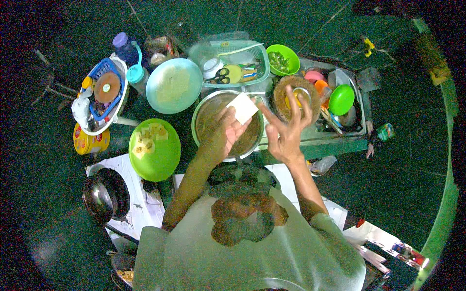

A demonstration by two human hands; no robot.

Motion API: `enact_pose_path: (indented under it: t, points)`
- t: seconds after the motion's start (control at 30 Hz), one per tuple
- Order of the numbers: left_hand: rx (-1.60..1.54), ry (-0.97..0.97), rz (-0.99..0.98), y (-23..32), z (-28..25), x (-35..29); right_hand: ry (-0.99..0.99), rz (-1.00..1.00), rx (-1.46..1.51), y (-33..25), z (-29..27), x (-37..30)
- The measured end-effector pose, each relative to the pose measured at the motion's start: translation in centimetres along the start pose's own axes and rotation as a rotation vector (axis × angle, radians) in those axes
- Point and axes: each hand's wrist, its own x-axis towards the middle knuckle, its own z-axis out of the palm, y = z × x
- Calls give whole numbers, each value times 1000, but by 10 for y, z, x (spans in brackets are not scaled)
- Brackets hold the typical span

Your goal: The person assembles small food parcels by placing a square wrapper on a bowl, adding a spoonful of filling, folding the wrapper, and placing the finished parcel on a plate. The process is repeated multiple times.

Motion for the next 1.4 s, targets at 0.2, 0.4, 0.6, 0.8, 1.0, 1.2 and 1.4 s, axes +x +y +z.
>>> enact_pose_path:
  t: [0.2, 0.4, 0.6, 0.8, 1.0, 1.2, 1.4]
  points:
    - [-75, 182, 169, 14, -81, -10, -567, -78, 337, 12, 2, -17]
    - [-477, 388, 32, 51, -81, -33, -860, -228, 540, -6, 20, -31]
    - [-496, 389, 51, 27, -108, -42, -646, 150, 670, -10, 53, -41]
    - [-169, 246, 257, -13, -147, -51, -363, 222, 606, -11, 65, -52]
    - [-76, 427, 173, -7, -132, -55, -379, 225, 681, -14, 65, -72]
    - [-274, 439, 76, 0, -123, -58, -445, 259, 721, -15, 58, -70]
    - [-484, 489, -43, 17, -115, -59, -444, 154, 729, -18, 66, -75]
